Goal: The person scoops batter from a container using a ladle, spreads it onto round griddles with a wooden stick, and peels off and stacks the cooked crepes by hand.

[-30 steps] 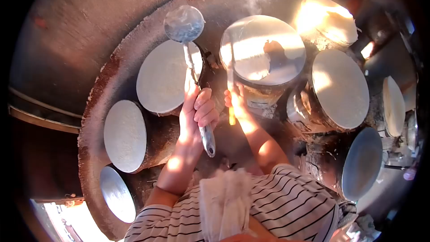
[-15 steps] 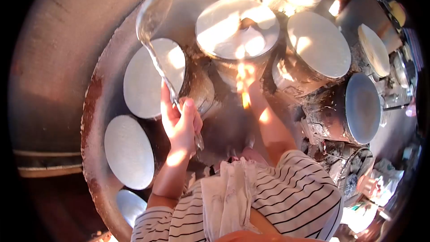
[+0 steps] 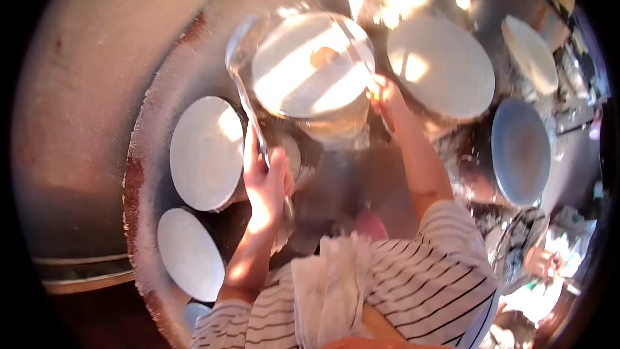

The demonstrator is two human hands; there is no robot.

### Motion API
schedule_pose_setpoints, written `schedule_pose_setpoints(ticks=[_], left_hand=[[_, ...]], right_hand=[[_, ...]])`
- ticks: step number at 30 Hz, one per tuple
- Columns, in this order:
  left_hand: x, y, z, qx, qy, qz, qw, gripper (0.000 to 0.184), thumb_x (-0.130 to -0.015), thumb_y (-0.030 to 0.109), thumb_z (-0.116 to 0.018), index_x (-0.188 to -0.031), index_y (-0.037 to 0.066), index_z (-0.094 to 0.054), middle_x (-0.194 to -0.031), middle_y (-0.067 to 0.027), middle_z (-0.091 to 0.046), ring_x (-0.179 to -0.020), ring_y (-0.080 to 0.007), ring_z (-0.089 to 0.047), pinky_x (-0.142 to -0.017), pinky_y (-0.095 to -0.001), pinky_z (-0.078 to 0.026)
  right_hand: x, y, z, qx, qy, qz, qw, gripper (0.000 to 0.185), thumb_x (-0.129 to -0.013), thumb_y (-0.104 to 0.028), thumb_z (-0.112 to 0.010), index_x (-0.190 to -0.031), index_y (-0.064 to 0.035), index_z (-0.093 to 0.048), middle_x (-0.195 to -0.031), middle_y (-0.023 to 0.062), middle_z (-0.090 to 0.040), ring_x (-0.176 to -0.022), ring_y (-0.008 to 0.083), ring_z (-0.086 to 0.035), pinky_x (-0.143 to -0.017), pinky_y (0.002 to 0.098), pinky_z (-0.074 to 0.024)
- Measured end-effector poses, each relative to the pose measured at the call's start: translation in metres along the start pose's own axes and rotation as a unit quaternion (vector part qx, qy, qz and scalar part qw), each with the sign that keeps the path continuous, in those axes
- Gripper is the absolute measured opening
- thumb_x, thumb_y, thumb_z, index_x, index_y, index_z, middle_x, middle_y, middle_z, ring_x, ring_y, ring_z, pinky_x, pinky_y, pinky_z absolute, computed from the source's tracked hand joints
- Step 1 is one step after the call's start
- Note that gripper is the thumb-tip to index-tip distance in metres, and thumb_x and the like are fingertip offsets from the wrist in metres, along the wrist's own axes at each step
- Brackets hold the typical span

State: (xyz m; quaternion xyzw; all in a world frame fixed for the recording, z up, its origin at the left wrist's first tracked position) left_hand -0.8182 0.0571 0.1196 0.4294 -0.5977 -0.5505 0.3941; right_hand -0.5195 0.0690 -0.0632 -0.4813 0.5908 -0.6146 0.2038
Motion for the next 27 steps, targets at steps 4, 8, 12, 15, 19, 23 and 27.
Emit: schedule_pose_setpoints(ticks=[4, 8, 12, 15, 19, 23, 27], left_hand=[[-0.029, -0.015, -0.018, -0.002, -0.021, 0.004, 1.0, 0.063, -0.093, 0.0, -0.041, -0.148, 0.012, -0.013, -0.057, 0.0032, -0.038, -0.038, -0.0043, -0.03, -0.033, -0.0202, -0.027], [-0.04, -0.018, -0.045, -0.01, -0.038, 0.03, 0.999, 0.062, -0.094, 0.002, -0.041, -0.148, 0.015, -0.014, -0.058, 0.0036, -0.037, -0.04, -0.0038, -0.03, -0.035, -0.0202, -0.027], [-0.055, -0.029, -0.076, 0.015, -0.039, 0.049, 0.998, 0.062, -0.095, 0.006, -0.044, -0.148, 0.015, -0.013, -0.059, 0.0034, -0.037, -0.041, -0.0038, -0.03, -0.034, -0.0203, -0.027], [-0.063, -0.022, -0.081, 0.012, -0.055, 0.046, 0.997, 0.063, -0.095, 0.006, -0.047, -0.148, 0.014, -0.015, -0.06, 0.0055, -0.038, -0.042, -0.0022, -0.031, -0.037, -0.0181, -0.029], [-0.081, -0.039, -0.058, -0.052, -0.084, 0.0, 0.995, 0.06, -0.096, 0.009, -0.048, -0.147, 0.012, -0.018, -0.057, 0.0058, -0.038, -0.042, -0.0019, -0.032, -0.038, -0.0178, -0.029], [-0.091, -0.038, -0.088, 0.025, -0.127, 0.032, 0.991, 0.063, -0.096, 0.019, -0.051, -0.148, 0.013, -0.015, -0.058, 0.0058, -0.035, -0.04, -0.0032, -0.029, -0.036, -0.0198, -0.028], [-0.099, -0.033, -0.063, -0.036, -0.118, 0.019, 0.992, 0.061, -0.096, 0.018, -0.05, -0.147, 0.013, -0.017, -0.058, 0.0062, -0.035, -0.041, -0.0032, -0.03, -0.036, -0.0196, -0.027]], right_hand=[[0.087, 0.032, 0.016, 0.035, -0.095, 0.025, 0.995, 0.039, -0.087, -0.011, -0.051, -0.126, -0.0081, -0.053, -0.067, 0.004, -0.056, -0.044, 0.0078, -0.045, -0.037, 0.0223, -0.0332], [0.068, -0.006, 0.037, 0.06, -0.01, -0.063, 0.996, 0.044, -0.083, -0.009, -0.051, -0.127, -0.012, -0.054, -0.066, 0.0007, -0.056, -0.043, 0.0047, -0.047, -0.035, 0.0198, -0.0342], [-0.059, -0.026, 0.013, 0.294, 0.125, 0.294, 0.901, 0.017, -0.082, -0.012, -0.053, -0.095, -0.0087, -0.064, -0.073, 0.018, -0.06, -0.058, 0.0378, -0.054, -0.057, 0.0397, -0.0475], [-0.022, -0.008, 0.007, 0.351, -0.003, 0.231, 0.907, 0.027, -0.083, -0.007, -0.049, -0.106, -0.0052, -0.063, -0.072, 0.0164, -0.061, -0.051, 0.0299, -0.053, -0.049, 0.0346, -0.0442], [0.045, -0.016, 0.048, 0.156, -0.013, -0.053, 0.986, 0.037, -0.085, -0.002, -0.049, -0.119, -0.0085, -0.062, -0.065, 0.0098, -0.054, -0.042, 0.0113, -0.048, -0.038, 0.0263, -0.0374], [-0.046, -0.039, -0.006, 0.598, 0.165, 0.312, 0.72, 0.026, -0.091, -0.016, -0.055, -0.116, -0.0103, -0.062, -0.076, 0.0156, -0.06, -0.063, 0.0246, -0.058, -0.058, 0.0333, -0.0468], [-0.011, -0.015, 0.041, 0.447, 0.236, 0.294, 0.811, 0.031, -0.089, -0.003, -0.05, -0.117, -0.0091, -0.061, -0.076, 0.0164, -0.056, -0.063, 0.0239, -0.056, -0.057, 0.0348, -0.0462]])
Point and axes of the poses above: each hand's wrist, its own x-axis away from the middle knuckle, its own z-axis out of the back of the hand, y = z × x, the point moved 3 cm from there along -x, towards the middle knuckle
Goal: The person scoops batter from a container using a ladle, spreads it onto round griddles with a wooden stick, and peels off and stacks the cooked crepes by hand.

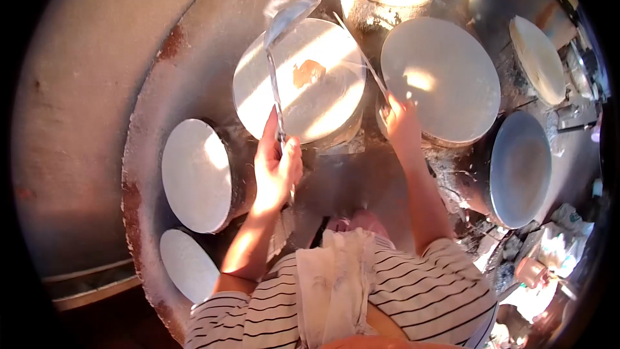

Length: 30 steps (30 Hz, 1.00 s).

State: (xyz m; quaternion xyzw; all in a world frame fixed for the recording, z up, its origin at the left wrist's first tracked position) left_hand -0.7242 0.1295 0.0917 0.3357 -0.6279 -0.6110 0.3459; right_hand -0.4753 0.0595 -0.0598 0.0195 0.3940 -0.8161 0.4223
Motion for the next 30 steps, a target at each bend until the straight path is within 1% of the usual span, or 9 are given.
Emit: schedule_pose_setpoints(ticks=[3, 5, 9, 14, 15, 20, 22, 27, 30], left_hand=[[-0.027, 0.004, -0.018, 0.081, -0.009, 0.066, 0.994, 0.057, -0.096, 0.014, -0.046, -0.147, 0.018, -0.02, -0.058, 0.0055, -0.033, -0.042, -0.0039, -0.028, -0.036, -0.0205, -0.026], [-0.047, 0.006, -0.031, 0.151, 0.009, 0.087, 0.985, 0.055, -0.096, 0.014, -0.047, -0.146, 0.021, -0.024, -0.059, 0.0051, -0.033, -0.042, -0.004, -0.028, -0.036, -0.0206, -0.026], [-0.053, 0.029, -0.001, 0.202, 0.039, 0.126, 0.971, 0.048, -0.097, 0.013, -0.043, -0.143, 0.021, -0.031, -0.064, 0.0036, -0.037, -0.042, -0.0032, -0.032, -0.032, -0.0162, -0.027], [-0.083, 0.019, 0.004, 0.375, 0.059, 0.177, 0.908, 0.021, -0.098, 0.015, -0.045, -0.117, 0.018, -0.052, -0.066, 0.0032, -0.036, -0.043, -0.0039, -0.032, -0.035, -0.0169, -0.03], [-0.083, 0.021, 0.01, 0.444, 0.038, 0.213, 0.87, 0.016, -0.098, 0.022, -0.048, -0.09, 0.01, -0.053, -0.061, 0.0034, -0.035, -0.042, -0.0048, -0.031, -0.035, -0.0189, -0.031], [-0.067, 0.018, 0.046, 0.567, 0.023, 0.302, 0.766, 0.022, -0.097, 0.028, -0.049, -0.081, 0.015, -0.042, -0.056, 0.0036, -0.034, -0.042, -0.0059, -0.034, -0.037, -0.021, -0.033], [-0.058, 0.013, 0.052, 0.565, 0.074, 0.29, 0.769, 0.01, -0.095, 0.017, -0.052, -0.103, 0.023, -0.052, -0.069, 0.0022, -0.041, -0.044, -0.0052, -0.036, -0.035, -0.0193, -0.034], [-0.052, 0.002, 0.047, 0.589, 0.061, 0.34, 0.731, 0.032, -0.094, 0.023, -0.055, -0.069, 0.01, -0.039, -0.058, 0.003, -0.037, -0.043, -0.0055, -0.035, -0.037, -0.02, -0.035], [-0.059, -0.01, 0.044, 0.594, 0.058, 0.364, 0.715, 0.03, -0.093, 0.023, -0.056, -0.071, 0.01, -0.04, -0.059, 0.0033, -0.037, -0.044, -0.0058, -0.035, -0.038, -0.0199, -0.035]], right_hand=[[0.013, -0.024, -0.025, -0.082, -0.043, 0.008, 0.996, 0.03, -0.089, -0.007, -0.05, -0.118, -0.0022, -0.056, -0.078, 0.0127, -0.057, -0.069, 0.0205, -0.057, -0.062, 0.0307, -0.046], [-0.001, -0.029, -0.022, -0.365, -0.093, -0.022, 0.926, 0.027, -0.092, -0.013, -0.051, -0.118, -0.0078, -0.056, -0.079, 0.0153, -0.055, -0.067, 0.0257, -0.056, -0.06, 0.0339, -0.0462], [0.026, -0.023, 0.015, 0.024, -0.062, -0.013, 0.998, 0.051, -0.081, 0.0, -0.051, -0.129, -0.0169, -0.051, -0.083, 0.0158, -0.053, -0.068, 0.0308, -0.057, -0.058, 0.041, -0.048], [0.02, -0.03, -0.011, -0.025, -0.068, 0.087, 0.994, 0.044, -0.08, -0.003, -0.051, -0.121, -0.0171, -0.056, -0.091, 0.016, -0.054, -0.074, 0.0328, -0.06, -0.06, 0.0412, -0.0491], [-0.004, -0.027, -0.005, 0.021, -0.039, 0.099, 0.994, 0.038, -0.079, -0.003, -0.051, -0.114, -0.0146, -0.06, -0.089, 0.0172, -0.054, -0.072, 0.0337, -0.06, -0.058, 0.0414, -0.0484], [0.018, -0.027, -0.007, -0.03, -0.009, 0.178, 0.984, 0.048, -0.075, 0.004, -0.053, -0.116, -0.0179, -0.064, -0.077, 0.0128, -0.05, -0.063, 0.029, -0.054, -0.059, 0.0381, -0.0478], [0.008, -0.025, -0.008, -0.009, -0.137, 0.126, 0.982, 0.046, -0.078, -0.004, -0.052, -0.119, -0.0227, -0.061, -0.104, 0.0212, -0.056, -0.069, 0.0359, -0.062, -0.061, 0.0402, -0.0539], [-0.055, -0.021, -0.025, -0.278, -0.264, -0.27, 0.883, 0.033, -0.084, -0.026, -0.061, -0.114, -0.0116, -0.058, -0.072, 0.0072, -0.053, -0.062, 0.0229, -0.058, -0.061, 0.0411, -0.0494], [-0.023, -0.028, 0.001, -0.021, -0.207, 0.105, 0.972, 0.032, -0.086, -0.021, -0.057, -0.118, -0.02, -0.058, -0.083, 0.0103, -0.055, -0.064, 0.0276, -0.058, -0.059, 0.0404, -0.0481]])
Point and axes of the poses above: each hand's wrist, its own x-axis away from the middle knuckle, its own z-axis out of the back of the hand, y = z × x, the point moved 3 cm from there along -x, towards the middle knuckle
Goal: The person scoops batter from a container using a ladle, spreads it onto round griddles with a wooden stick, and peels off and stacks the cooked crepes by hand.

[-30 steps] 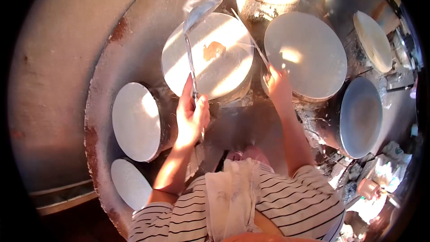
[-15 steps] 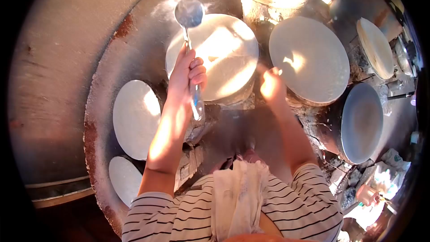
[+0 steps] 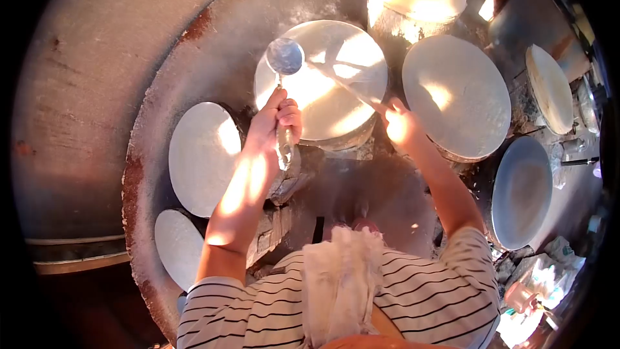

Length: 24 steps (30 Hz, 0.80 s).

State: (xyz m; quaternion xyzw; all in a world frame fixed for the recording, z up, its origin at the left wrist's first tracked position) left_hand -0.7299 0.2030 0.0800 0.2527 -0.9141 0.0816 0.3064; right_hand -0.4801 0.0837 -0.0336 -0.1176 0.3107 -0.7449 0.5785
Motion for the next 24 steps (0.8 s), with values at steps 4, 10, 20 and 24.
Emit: schedule_pose_setpoints(ticks=[4, 10, 20, 24], left_hand=[[-0.011, -0.003, 0.005, -0.103, -0.021, -0.112, 0.988, 0.013, -0.093, 0.013, -0.053, -0.084, 0.014, -0.043, -0.059, 0.0028, -0.035, -0.044, -0.0073, -0.035, -0.037, -0.0207, -0.035], [-0.04, -0.05, 0.056, -0.044, 0.056, -0.105, 0.992, 0.01, -0.095, 0.017, -0.046, -0.086, 0.014, -0.043, -0.057, 0.0037, -0.032, -0.041, -0.0071, -0.03, -0.033, -0.0203, -0.028], [0.018, -0.116, 0.019, 0.332, -0.337, -0.046, 0.88, 0.034, -0.096, 0.02, -0.043, -0.064, 0.01, -0.037, -0.046, 0.0054, -0.032, -0.032, -0.0061, -0.032, -0.034, -0.019, -0.033], [0.045, -0.121, 0.009, 0.377, -0.409, -0.081, 0.827, 0.037, -0.097, 0.024, -0.041, -0.063, 0.011, -0.036, -0.051, 0.001, -0.036, -0.034, -0.0074, -0.034, -0.032, -0.0218, -0.037]], right_hand=[[0.075, -0.014, 0.023, 0.024, 0.078, -0.04, 0.996, 0.034, -0.088, -0.01, -0.052, -0.117, -0.024, -0.061, -0.09, 0.0139, -0.059, -0.064, 0.0314, -0.059, -0.057, 0.0393, -0.0479], [0.097, -0.085, -0.07, -0.386, -0.045, -0.256, 0.885, 0.034, -0.084, -0.004, -0.052, -0.117, -0.0067, -0.059, -0.076, 0.0176, -0.059, -0.07, 0.0303, -0.06, -0.064, 0.0392, -0.0461], [0.02, 0.014, -0.028, -0.246, 0.044, -0.031, 0.968, 0.032, -0.086, -0.008, -0.059, -0.117, -0.0047, -0.059, -0.104, 0.0184, -0.065, -0.093, 0.026, -0.064, -0.073, 0.0336, -0.0489], [0.035, -0.009, -0.056, -0.187, -0.201, 0.06, 0.96, 0.023, -0.082, -0.004, -0.059, -0.105, -0.0052, -0.061, -0.085, 0.0151, -0.064, -0.078, 0.0299, -0.063, -0.069, 0.035, -0.0486]])
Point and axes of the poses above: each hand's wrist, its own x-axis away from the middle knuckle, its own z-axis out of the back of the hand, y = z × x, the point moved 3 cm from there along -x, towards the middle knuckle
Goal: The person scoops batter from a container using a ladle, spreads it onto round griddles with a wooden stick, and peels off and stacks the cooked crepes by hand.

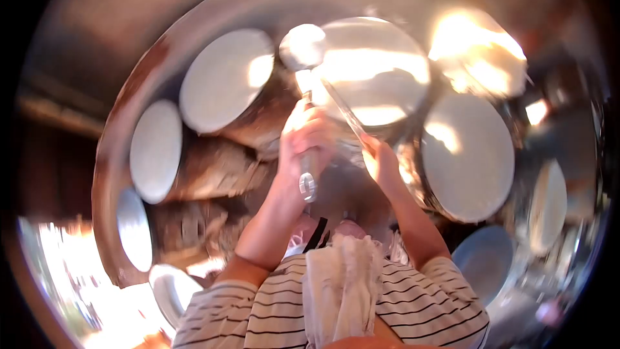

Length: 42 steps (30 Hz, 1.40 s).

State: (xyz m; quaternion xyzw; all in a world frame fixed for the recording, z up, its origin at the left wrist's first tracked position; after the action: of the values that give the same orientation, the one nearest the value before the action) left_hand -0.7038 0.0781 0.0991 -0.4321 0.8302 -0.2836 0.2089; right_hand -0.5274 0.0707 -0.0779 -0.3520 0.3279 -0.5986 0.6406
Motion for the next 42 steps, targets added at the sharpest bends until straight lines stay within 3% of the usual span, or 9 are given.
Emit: schedule_pose_setpoints(ticks=[4, 6, 11, 16, 20, 27, 32, 38, 42], left_hand=[[0.083, 0.019, -0.007, -0.166, -0.018, -0.05, 0.985, 0.039, -0.096, 0.034, -0.048, -0.064, 0.013, -0.042, -0.047, 0.0067, -0.039, -0.037, -0.0046, -0.036, -0.034, -0.0187, -0.031], [0.157, 0.003, -0.024, -0.207, -0.041, -0.066, 0.975, 0.039, -0.097, 0.034, -0.046, -0.064, 0.014, -0.041, -0.046, 0.0065, -0.034, -0.033, -0.0052, -0.034, -0.03, -0.02, -0.028], [0.416, -0.052, -0.052, -0.368, -0.157, -0.357, 0.844, 0.009, -0.099, 0.033, -0.039, -0.099, 0.024, -0.043, -0.054, 0.0041, -0.035, -0.035, -0.003, -0.031, -0.029, -0.0174, -0.027], [0.677, -0.073, -0.03, -0.36, 0.145, -0.72, 0.575, 0.036, -0.1, 0.026, -0.042, -0.133, 0.037, -0.04, -0.062, 0.0045, -0.028, -0.042, -0.0014, -0.023, -0.034, -0.015, -0.024], [0.831, 0.046, 0.063, -0.205, 0.287, -0.741, 0.571, 0.027, -0.098, 0.019, -0.045, -0.122, 0.031, -0.044, -0.058, 0.0058, -0.024, -0.042, -0.0029, -0.023, -0.035, -0.0178, -0.021], [0.913, 0.136, 0.075, -0.346, 0.615, -0.623, 0.338, 0.054, -0.094, 0.015, -0.047, -0.144, 0.024, -0.029, -0.055, 0.0019, -0.037, -0.04, -0.0097, -0.035, -0.037, -0.0265, -0.03], [0.859, 0.218, 0.118, -0.11, 0.307, -0.756, 0.567, 0.06, -0.096, 0.014, -0.041, -0.145, 0.034, -0.011, -0.057, 0.0027, -0.031, -0.042, -0.0064, -0.029, -0.037, -0.0204, -0.027], [0.816, 0.219, 0.069, 0.052, 0.051, -0.802, 0.593, 0.004, -0.095, 0.015, -0.046, -0.097, 0.018, -0.045, -0.056, 0.0054, -0.032, -0.042, -0.0054, -0.031, -0.036, -0.0192, -0.029], [0.806, 0.176, 0.02, 0.077, -0.129, -0.746, 0.649, 0.022, -0.096, 0.016, -0.044, -0.075, 0.012, -0.038, -0.057, 0.0036, -0.032, -0.041, -0.0067, -0.03, -0.037, -0.0193, -0.03]], right_hand=[[-0.029, -0.013, 0.045, -0.177, 0.026, -0.067, 0.982, 0.026, -0.087, -0.009, -0.057, -0.109, 0.0026, -0.06, -0.093, 0.0107, -0.065, -0.083, 0.0184, -0.061, -0.075, 0.029, -0.0495], [-0.045, 0.057, 0.062, -0.043, 0.087, 0.085, 0.992, 0.024, -0.087, -0.01, -0.058, -0.105, 0.0056, -0.06, -0.088, 0.0078, -0.064, -0.077, 0.0128, -0.059, -0.071, 0.0252, -0.0483], [0.096, -0.044, -0.111, -0.127, -0.428, 0.059, 0.893, 0.035, -0.08, -0.002, -0.061, -0.115, 0.0, -0.059, -0.094, 0.0059, -0.064, -0.081, 0.0113, -0.058, -0.072, 0.0238, -0.0466], [0.279, -0.222, -0.324, -0.024, -0.664, 0.147, 0.732, 0.038, -0.086, -0.007, -0.054, -0.124, -0.0101, -0.055, -0.092, 0.0132, -0.066, -0.079, 0.0242, -0.066, -0.068, 0.0339, -0.05], [0.358, -0.261, -0.486, 0.043, -0.553, 0.414, 0.722, 0.038, -0.088, -0.008, -0.049, -0.125, -0.0137, -0.056, -0.09, 0.0193, -0.065, -0.073, 0.0317, -0.064, -0.065, 0.0398, -0.0498], [0.415, -0.373, -0.563, 0.323, -0.526, 0.416, 0.668, 0.047, -0.084, -0.006, -0.042, -0.131, -0.014, -0.048, -0.09, 0.0227, -0.065, -0.085, 0.0389, -0.063, -0.075, 0.0468, -0.0498], [0.444, -0.347, -0.588, 0.358, -0.576, 0.344, 0.65, 0.048, -0.085, -0.008, -0.042, -0.133, -0.0128, -0.046, -0.093, 0.025, -0.064, -0.089, 0.0405, -0.062, -0.078, 0.0478, -0.0489], [0.441, -0.314, -0.567, 0.154, -0.666, 0.224, 0.695, 0.039, -0.09, -0.012, -0.044, -0.128, -0.0064, -0.05, -0.098, 0.0295, -0.06, -0.092, 0.0426, -0.06, -0.08, 0.0454, -0.0486], [0.421, -0.362, -0.528, 0.113, -0.736, -0.039, 0.667, 0.045, -0.094, -0.008, -0.04, -0.139, -0.0117, -0.039, -0.059, 0.0014, -0.046, -0.042, 0.0081, -0.041, -0.038, 0.0227, -0.0347]])
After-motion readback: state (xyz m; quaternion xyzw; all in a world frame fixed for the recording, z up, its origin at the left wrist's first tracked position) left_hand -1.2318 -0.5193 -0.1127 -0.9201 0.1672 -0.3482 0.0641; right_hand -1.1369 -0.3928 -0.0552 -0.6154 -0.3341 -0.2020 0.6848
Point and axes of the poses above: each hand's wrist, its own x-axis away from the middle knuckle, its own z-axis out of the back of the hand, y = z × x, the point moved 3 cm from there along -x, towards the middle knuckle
